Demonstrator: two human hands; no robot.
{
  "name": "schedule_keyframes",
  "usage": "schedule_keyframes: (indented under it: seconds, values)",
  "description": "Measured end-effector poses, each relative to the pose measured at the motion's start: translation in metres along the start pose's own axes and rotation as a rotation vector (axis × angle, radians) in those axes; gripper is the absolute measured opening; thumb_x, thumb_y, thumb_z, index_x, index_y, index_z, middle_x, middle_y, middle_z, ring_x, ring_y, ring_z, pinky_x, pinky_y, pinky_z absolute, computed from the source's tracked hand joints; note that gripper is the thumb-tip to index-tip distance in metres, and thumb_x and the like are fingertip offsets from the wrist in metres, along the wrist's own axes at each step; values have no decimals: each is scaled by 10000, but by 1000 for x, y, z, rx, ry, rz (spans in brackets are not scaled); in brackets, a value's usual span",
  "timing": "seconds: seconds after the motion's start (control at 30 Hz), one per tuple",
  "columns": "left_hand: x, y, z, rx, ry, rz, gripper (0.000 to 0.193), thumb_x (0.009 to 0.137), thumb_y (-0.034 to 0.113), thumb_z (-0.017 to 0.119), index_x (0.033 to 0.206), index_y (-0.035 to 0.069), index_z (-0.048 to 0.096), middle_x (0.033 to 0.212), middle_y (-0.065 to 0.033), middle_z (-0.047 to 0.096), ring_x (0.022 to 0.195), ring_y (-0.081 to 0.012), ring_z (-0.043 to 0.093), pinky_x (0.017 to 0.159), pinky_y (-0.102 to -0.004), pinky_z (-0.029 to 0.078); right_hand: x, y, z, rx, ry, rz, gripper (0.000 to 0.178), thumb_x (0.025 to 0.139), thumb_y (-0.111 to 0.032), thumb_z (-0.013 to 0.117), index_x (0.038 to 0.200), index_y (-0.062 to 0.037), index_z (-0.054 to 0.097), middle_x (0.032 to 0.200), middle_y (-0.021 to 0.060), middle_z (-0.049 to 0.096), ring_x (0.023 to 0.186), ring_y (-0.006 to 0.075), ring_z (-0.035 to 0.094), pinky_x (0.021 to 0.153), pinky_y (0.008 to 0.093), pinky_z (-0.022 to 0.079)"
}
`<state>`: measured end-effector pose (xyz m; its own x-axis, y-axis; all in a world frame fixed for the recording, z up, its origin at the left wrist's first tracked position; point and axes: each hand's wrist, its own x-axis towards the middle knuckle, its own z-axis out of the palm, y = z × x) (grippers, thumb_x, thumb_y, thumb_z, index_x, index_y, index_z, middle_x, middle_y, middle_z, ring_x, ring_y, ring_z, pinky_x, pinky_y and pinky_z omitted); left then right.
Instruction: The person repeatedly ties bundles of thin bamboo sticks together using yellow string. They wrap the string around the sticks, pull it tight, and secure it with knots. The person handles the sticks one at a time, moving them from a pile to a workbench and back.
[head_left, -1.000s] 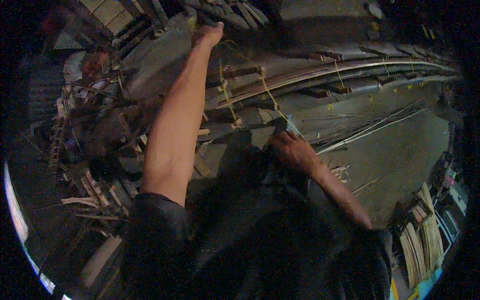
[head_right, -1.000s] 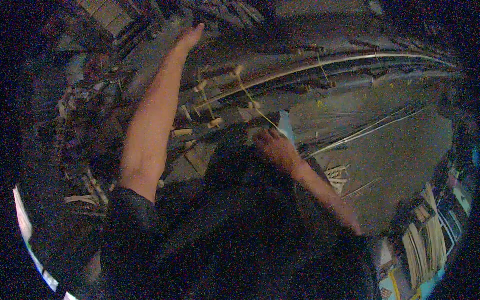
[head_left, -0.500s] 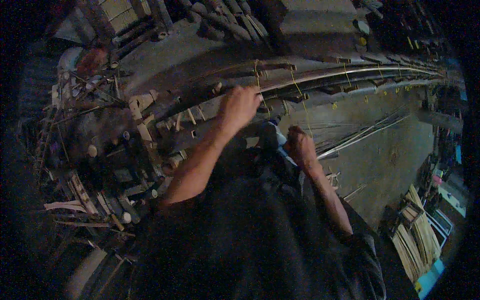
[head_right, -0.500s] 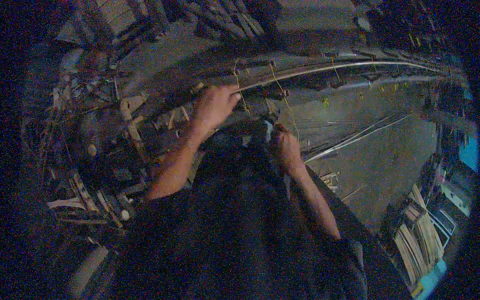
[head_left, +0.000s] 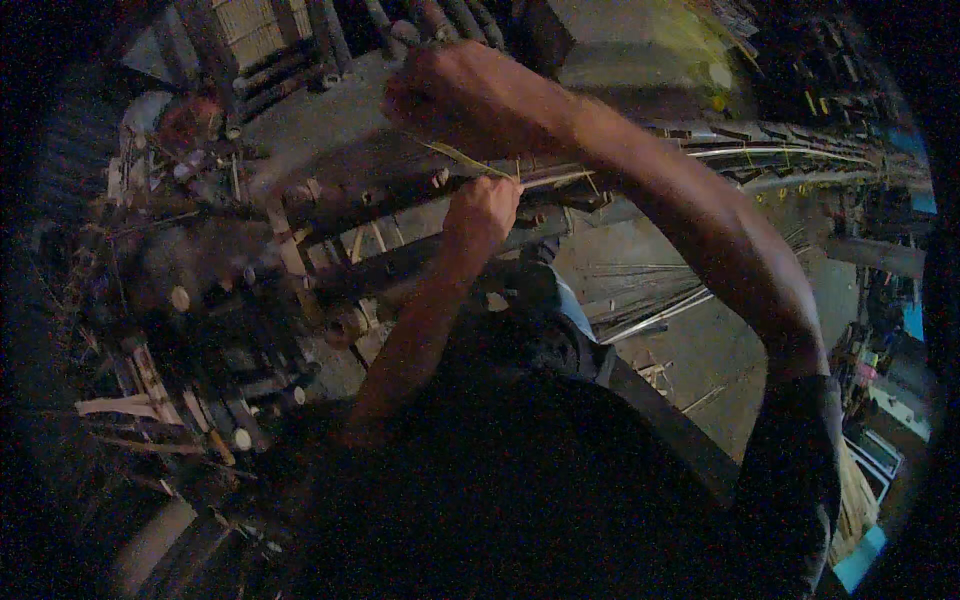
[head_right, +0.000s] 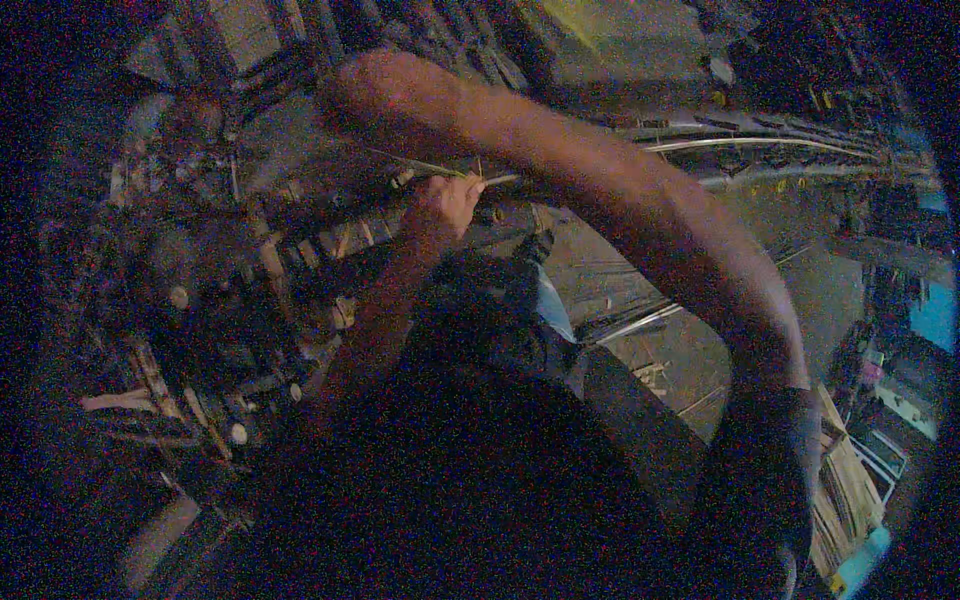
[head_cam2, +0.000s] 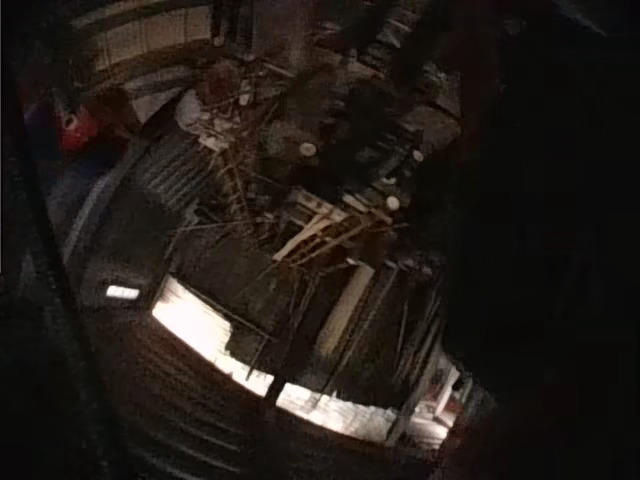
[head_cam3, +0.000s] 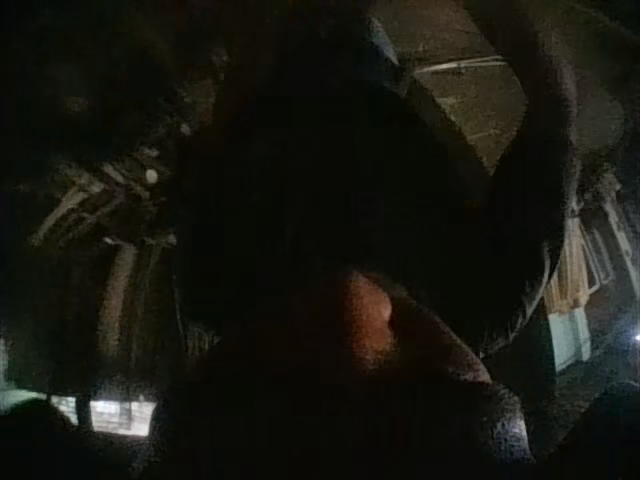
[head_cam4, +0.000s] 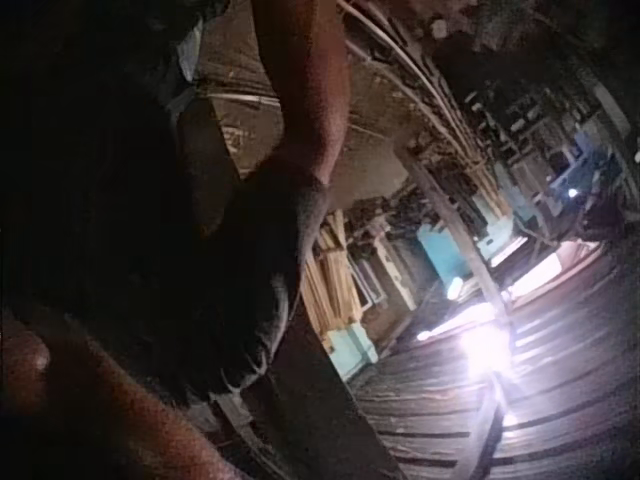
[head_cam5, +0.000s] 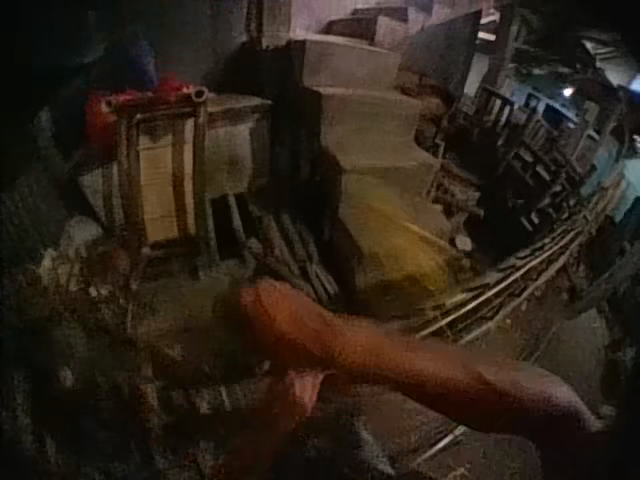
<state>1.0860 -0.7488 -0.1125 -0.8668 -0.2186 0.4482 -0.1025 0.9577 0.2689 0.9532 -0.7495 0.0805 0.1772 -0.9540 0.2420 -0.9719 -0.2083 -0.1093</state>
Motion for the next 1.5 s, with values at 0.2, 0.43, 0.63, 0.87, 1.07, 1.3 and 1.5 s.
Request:
schedule_keyframes:
  seconds: [0.2, 0.43, 0.63, 0.87, 1.07, 1.3, 1.5]
  values:
    - [17, 4, -8, -95, -307, -116, 160, 856, 191, 583, 869, 44, 645, 776, -135, 637, 709, -279, 651, 602, -402, 539, -57, 83, 92, 108, -560, 597, 381, 850, -399, 582, 1027, -67, 647, 883, 167, 666, 766, 256, 646, 722, 397, 524]
    - [28, 20, -4, -100, -490, -184, 224, 893, 187, 491, 890, 39, 659, 818, -178, 656, 749, -334, 651, 656, -448, 532, -106, 121, 188, 371, 347, 1245, 522, 851, -527, 548, 975, -36, 675, 741, 158, 671, 731, 282, 660, 732, 391, 535]
    - [13, 10, -26, -50, -461, -161, 256, 928, 233, 474, 916, 41, 643, 832, -176, 652, 760, -359, 636, 698, -488, 502, -73, 71, 110, 345, -167, 971, 419, 877, -438, 536, 936, -51, 684, 748, 121, 672, 790, 214, 680, 687, 380, 555]
    - [10, 1, -18, -99, -416, -217, 283, 938, 282, 490, 959, 44, 641, 867, -166, 650, 815, -348, 621, 703, -472, 502, -77, 105, 116, -87, -517, 1200, 241, 841, -351, 631, 965, -167, 724, 985, 63, 697, 875, 193, 684, 673, 338, 549]
    - [30, 20, -30, -219, -418, -189, 244, 922, 263, 527, 964, 53, 644, 870, -161, 656, 825, -343, 631, 678, -426, 522, -84, 135, 181, 443, 169, 1215, 219, 865, -251, 586, 978, -75, 650, 867, 95, 672, 733, 212, 632, 617, 320, 493]
    - [16, 15, -3, -321, -267, -258, 191, 905, 254, 574, 957, 99, 672, 826, -152, 665, 737, -366, 641, 615, -434, 519, -177, -70, 82, 1128, -30, 350, 245, 922, -197, 482, 900, 29, 575, 782, 186, 588, 744, 296, 594, 729, 398, 472]
    - [39, 26, -62, -704, -427, -477, 232, 929, 228, 560, 1037, 61, 679, 1015, -132, 683, 920, -211, 660, 797, -308, 514, -165, -70, 91, 1450, 13, 357, 196, 900, -217, 533, 817, -42, 569, 709, 105, 560, 664, 308, 583, 639, 411, 467]
